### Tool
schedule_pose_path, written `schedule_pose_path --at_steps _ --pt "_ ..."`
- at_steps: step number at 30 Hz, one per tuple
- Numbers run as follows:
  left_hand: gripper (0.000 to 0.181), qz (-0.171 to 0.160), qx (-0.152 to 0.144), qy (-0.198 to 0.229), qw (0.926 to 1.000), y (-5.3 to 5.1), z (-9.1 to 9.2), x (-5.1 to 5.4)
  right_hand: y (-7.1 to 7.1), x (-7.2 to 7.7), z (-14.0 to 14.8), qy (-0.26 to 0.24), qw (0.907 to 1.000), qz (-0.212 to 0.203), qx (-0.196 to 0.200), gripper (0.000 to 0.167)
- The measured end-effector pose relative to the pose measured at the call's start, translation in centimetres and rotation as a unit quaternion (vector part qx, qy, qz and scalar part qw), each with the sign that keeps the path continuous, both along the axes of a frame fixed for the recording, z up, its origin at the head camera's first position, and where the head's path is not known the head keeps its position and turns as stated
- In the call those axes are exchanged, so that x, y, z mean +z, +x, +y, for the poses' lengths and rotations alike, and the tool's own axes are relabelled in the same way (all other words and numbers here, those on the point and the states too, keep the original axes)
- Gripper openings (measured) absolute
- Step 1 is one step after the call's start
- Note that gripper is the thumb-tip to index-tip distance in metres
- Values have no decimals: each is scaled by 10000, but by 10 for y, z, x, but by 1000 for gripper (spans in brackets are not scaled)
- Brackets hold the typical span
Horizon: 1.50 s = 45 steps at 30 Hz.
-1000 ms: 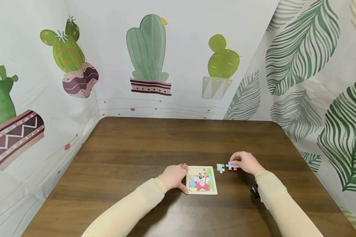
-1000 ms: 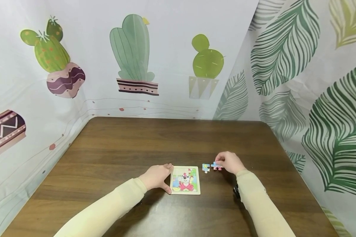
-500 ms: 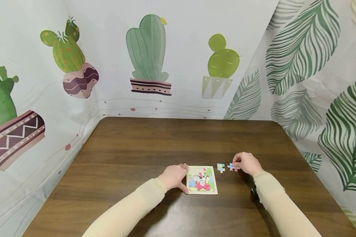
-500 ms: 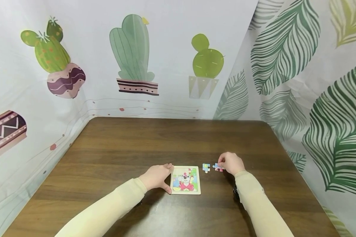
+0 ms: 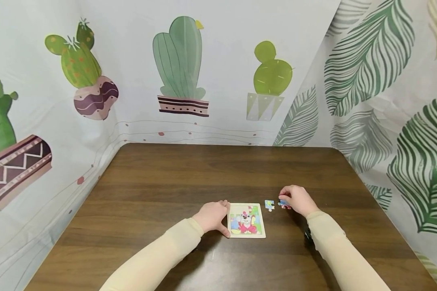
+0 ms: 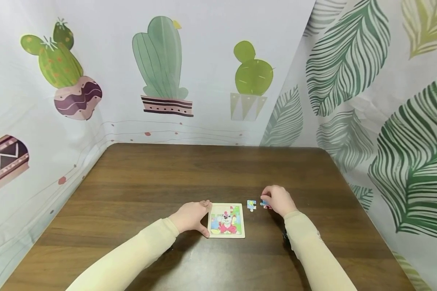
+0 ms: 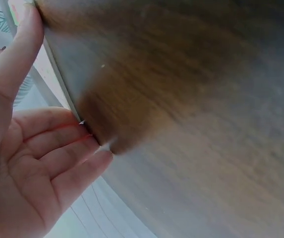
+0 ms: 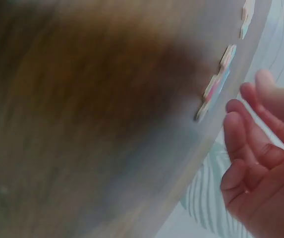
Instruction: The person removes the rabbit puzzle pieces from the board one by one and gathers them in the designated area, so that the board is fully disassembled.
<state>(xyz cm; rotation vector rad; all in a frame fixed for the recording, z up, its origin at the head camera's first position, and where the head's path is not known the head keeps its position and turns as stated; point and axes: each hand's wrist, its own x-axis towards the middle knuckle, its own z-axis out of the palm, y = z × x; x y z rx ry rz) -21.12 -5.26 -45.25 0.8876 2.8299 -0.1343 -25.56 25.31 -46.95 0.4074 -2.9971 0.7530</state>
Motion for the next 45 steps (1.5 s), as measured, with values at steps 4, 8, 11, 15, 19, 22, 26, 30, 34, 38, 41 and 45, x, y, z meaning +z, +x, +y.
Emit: schedule_pose_path --at_steps 4,8,11,15,19,22,26,30,34,38,41,45 --pt "102 4 -63 16 10000 -1 -2 1 1 1 -15 -152 9986 254 429 8" --pt "102 33 -105 51 9999 -1 -2 1 5 4 -35 -357 9953 237 871 11" --pt "101 45 -99 63 9999 -1 -2 0 9 5 -51 -430 9925 107 1135 14" --pt "101 72 -96 85 9999 -1 -2 -1 13 4 -67 -254 9890 26 1455 17" --pt "102 61 -94 125 9999 -1 -1 -2 16 3 -77 72 9863 -19 1650 20" --pt "102 57 -85 123 9999 0 -1 -2 17 2 -81 316 9848 28 1707 23" --pt "102 80 -72 88 9999 0 -1 -2 19 4 -84 582 9823 220 1767 25" --pt "101 113 -78 104 9999 -1 -2 -2 20 7 -87 929 9761 533 1888 20" --pt "102 148 -75 63 9998 -1 -2 -1 23 12 -89 1325 9645 874 2112 15" --pt "102 163 -93 48 9998 -1 -1 -2 25 16 -90 1575 9540 994 2349 15" --pt "101 171 -107 85 9998 0 0 -3 25 18 -88 1663 9523 881 2402 18" --pt "101 191 -119 93 9997 0 -1 -1 25 18 -87 1734 9514 803 2416 25"
